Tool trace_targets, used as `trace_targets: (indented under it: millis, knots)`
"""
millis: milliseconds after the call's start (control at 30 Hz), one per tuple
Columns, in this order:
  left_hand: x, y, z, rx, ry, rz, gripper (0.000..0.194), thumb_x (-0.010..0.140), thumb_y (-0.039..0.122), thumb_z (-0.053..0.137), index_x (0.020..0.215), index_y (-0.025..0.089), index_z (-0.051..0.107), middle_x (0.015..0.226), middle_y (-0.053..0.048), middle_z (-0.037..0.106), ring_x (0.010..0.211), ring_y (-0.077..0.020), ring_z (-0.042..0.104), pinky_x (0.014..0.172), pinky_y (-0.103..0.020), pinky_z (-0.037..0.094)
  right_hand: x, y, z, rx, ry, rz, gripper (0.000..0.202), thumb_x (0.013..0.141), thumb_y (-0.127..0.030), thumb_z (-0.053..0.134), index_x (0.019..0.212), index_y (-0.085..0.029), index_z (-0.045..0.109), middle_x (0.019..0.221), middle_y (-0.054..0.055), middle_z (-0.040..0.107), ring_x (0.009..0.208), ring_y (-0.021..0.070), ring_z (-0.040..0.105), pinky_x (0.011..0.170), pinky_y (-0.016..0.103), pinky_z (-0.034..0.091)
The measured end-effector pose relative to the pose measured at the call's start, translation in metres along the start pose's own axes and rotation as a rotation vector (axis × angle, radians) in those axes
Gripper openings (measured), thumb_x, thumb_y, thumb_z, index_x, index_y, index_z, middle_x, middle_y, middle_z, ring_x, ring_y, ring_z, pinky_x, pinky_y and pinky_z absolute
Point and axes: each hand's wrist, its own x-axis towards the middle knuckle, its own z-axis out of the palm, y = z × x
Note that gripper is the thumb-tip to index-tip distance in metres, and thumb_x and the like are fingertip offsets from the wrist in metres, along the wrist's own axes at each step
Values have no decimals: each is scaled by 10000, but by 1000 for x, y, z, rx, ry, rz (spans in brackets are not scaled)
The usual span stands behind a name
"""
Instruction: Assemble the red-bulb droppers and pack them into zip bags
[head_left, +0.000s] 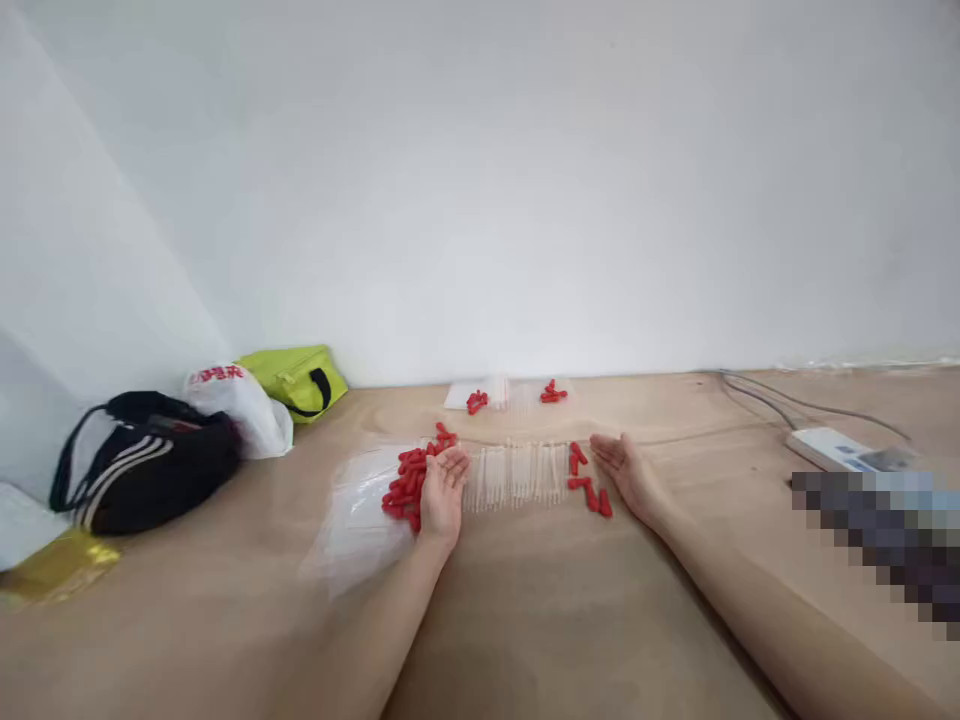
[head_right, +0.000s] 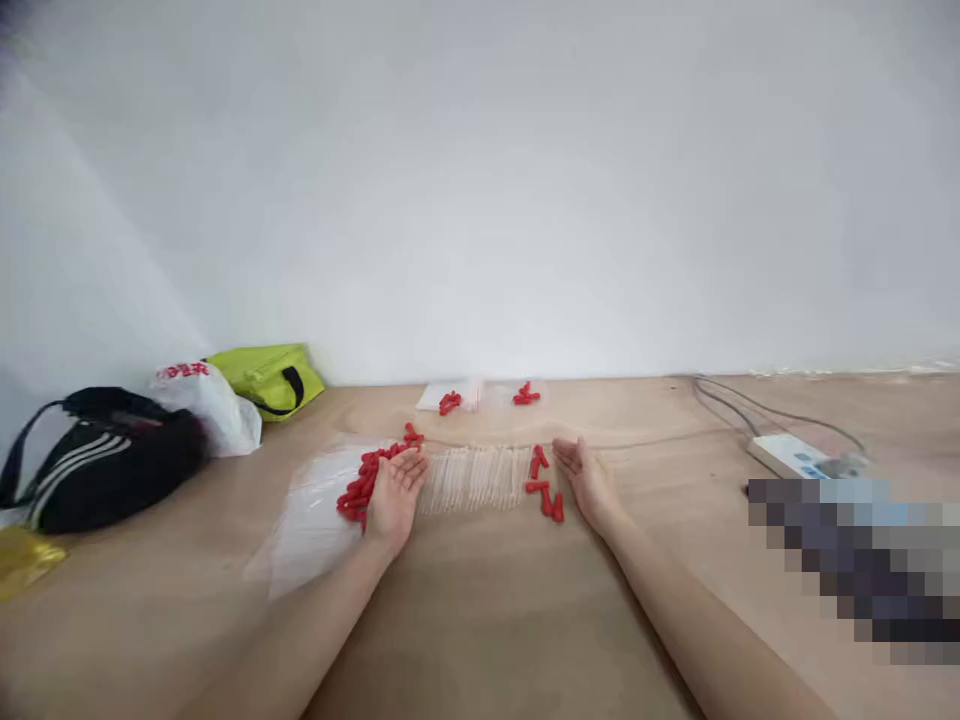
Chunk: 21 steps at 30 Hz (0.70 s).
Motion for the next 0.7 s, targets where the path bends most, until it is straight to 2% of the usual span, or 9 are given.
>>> trace_targets:
  millis: [133,233,300,400,500,600,700]
  knots:
    - [-3,-2,4,52,-4,43,485,709,616,433,830,163,561,840,-71,617,872,-213,596,831,-399,434,-7,-4,2,-72,-12,-74,393,688,-588,513,745,-215,624,883,60,663,942,220,591,827,329,474]
    - [-10,0,9,156,-26,114,325,678,465,575,818,172,575,839,-47,599,870,-207,572,845,-385,412,-18,-7,5,-334,-107,-162,359,712,-530,521,809,-196,613,829,70,652,812,228,620,685,349,500]
    - [-17,4,12,228,-67,166,231,636,352,641,783,178,602,847,-40,590,883,-212,549,861,-380,394,-25,-9,7,-583,-146,-286,330,709,-497,534,799,-190,617,822,72,634,752,218,613,658,352,486]
    - [-26,10,16,555,-176,375,125,655,242,615,767,190,631,892,-51,584,927,-230,514,902,-410,353,-32,-14,9,-890,-156,-506,253,667,-435,593,753,-200,630,831,61,603,784,203,578,720,347,453]
    - [-31,10,17,1023,-292,610,174,706,199,565,868,185,626,981,-83,576,974,-247,498,917,-446,337,-36,-19,10,-1054,-235,-565,211,664,-394,599,749,-204,630,768,40,586,743,183,554,686,322,442]
    - [-32,6,17,1261,-392,649,228,740,220,554,956,173,612,1065,-105,564,1039,-263,477,919,-447,346,-36,-20,10,-1128,-310,-575,180,658,-369,608,729,-204,619,741,29,583,725,176,544,666,309,432]
    - [-32,5,18,1360,-474,616,228,783,249,525,988,190,604,1103,-92,568,1068,-253,473,958,-480,293,-36,-20,10,-1133,-367,-569,149,659,-334,608,725,-201,604,755,24,580,707,161,540,668,300,428]
